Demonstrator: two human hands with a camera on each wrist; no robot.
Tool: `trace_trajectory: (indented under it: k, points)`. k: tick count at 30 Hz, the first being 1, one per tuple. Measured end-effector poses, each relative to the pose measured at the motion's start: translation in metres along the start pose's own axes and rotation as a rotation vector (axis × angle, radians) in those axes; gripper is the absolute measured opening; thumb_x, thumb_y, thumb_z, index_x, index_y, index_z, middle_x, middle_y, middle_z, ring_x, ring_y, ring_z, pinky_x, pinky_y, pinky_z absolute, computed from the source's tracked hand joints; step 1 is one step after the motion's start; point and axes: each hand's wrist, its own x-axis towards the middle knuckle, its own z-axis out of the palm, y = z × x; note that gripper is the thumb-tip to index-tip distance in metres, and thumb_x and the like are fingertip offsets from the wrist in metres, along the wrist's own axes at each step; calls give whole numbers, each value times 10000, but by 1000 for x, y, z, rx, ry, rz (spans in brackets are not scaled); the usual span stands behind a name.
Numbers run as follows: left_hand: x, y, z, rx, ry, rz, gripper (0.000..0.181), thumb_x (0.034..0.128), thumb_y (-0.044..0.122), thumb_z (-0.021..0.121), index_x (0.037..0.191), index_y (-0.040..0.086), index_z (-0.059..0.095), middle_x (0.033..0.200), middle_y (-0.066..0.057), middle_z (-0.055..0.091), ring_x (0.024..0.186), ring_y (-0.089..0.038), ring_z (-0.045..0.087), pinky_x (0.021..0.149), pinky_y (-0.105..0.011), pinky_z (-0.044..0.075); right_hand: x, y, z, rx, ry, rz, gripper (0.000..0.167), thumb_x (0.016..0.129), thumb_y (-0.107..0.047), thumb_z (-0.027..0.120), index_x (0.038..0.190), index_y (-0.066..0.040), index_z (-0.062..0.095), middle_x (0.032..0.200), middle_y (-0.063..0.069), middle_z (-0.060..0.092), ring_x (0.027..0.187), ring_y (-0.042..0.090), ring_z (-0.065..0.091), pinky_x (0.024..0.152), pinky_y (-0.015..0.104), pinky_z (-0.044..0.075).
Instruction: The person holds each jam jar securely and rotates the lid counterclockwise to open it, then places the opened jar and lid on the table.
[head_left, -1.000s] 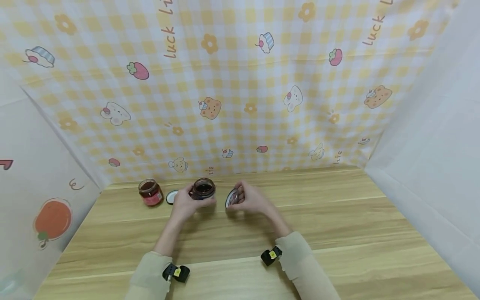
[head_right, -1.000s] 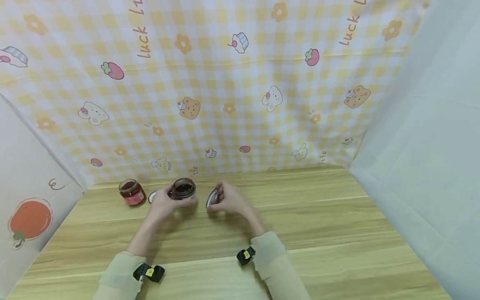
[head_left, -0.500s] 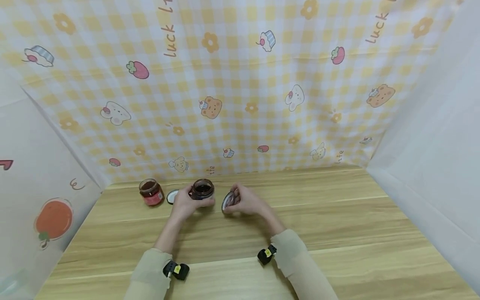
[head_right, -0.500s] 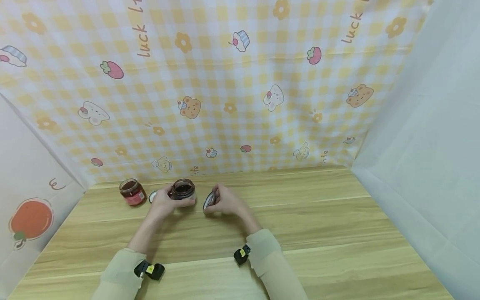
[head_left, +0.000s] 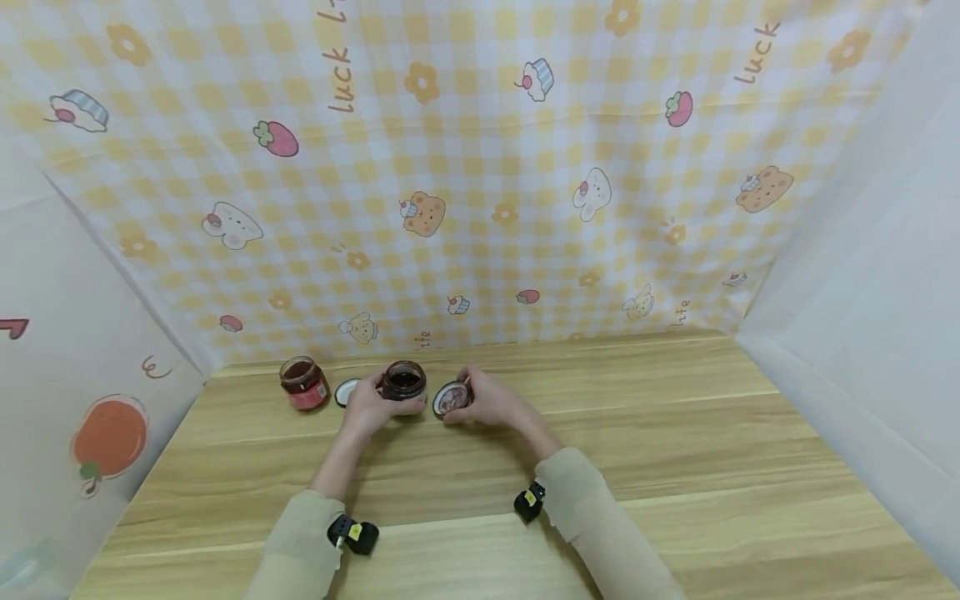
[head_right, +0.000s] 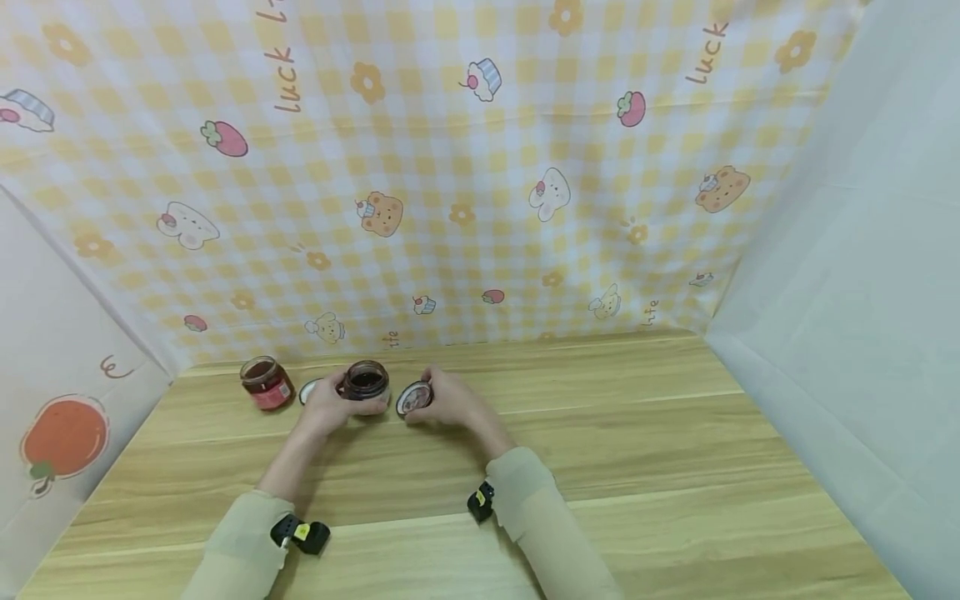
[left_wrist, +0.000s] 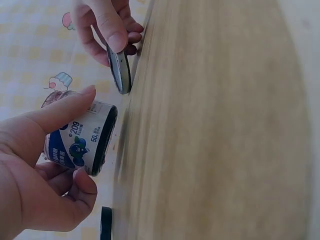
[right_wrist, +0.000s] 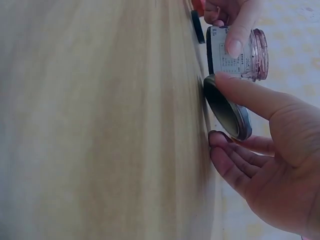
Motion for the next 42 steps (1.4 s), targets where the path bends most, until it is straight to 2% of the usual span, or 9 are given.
trace_trajectory:
  k: [6,15,22,33,42]
  points:
    - [1,-3,-1,3,-8,-17,815,757,169,900,1454,32,501,1392,-242,558,1312,-413,471,1097,-549,353,4,-5,1,-52,-25,25,651,786,-331,890,1241,-44,522,1102,105,632,1003,224,611,893,386,506]
    - [6,-2,-4,5,0,-61,843,742,204,916,1452,22,500,1407,-242,544,1327,-410,452,1103,-528,352,10,-7,1,-42,-51,51,600,787,-346,882,1177,-46,539,1020,67,627,910,187,603,815,334,515]
    - [8,-2,-5,-16,-13,-74,848,761,192,901,1466,1,471,1431,-256,516,1349,-424,431,1113,-545,338,16,-6,2,-31,-61,55,548,803,-345,868,1127,-46,544,965,41,612,860,167,589,779,319,508]
    - [13,-4,-4,-20,-1,-101,845,773,186,892,1469,-11,456,1448,-263,490,1359,-425,414,1122,-537,332,26,-8,2,-35,-66,124,590,802,-314,866,1200,-45,525,1035,89,622,938,226,603,857,388,513]
    - [16,-3,-4,-48,0,-131,838,777,191,891,1457,-19,449,1454,-267,474,1370,-430,395,1135,-544,310,31,-9,1,-14,-54,146,596,813,-258,858,1243,-19,522,1074,103,617,975,235,597,889,396,505]
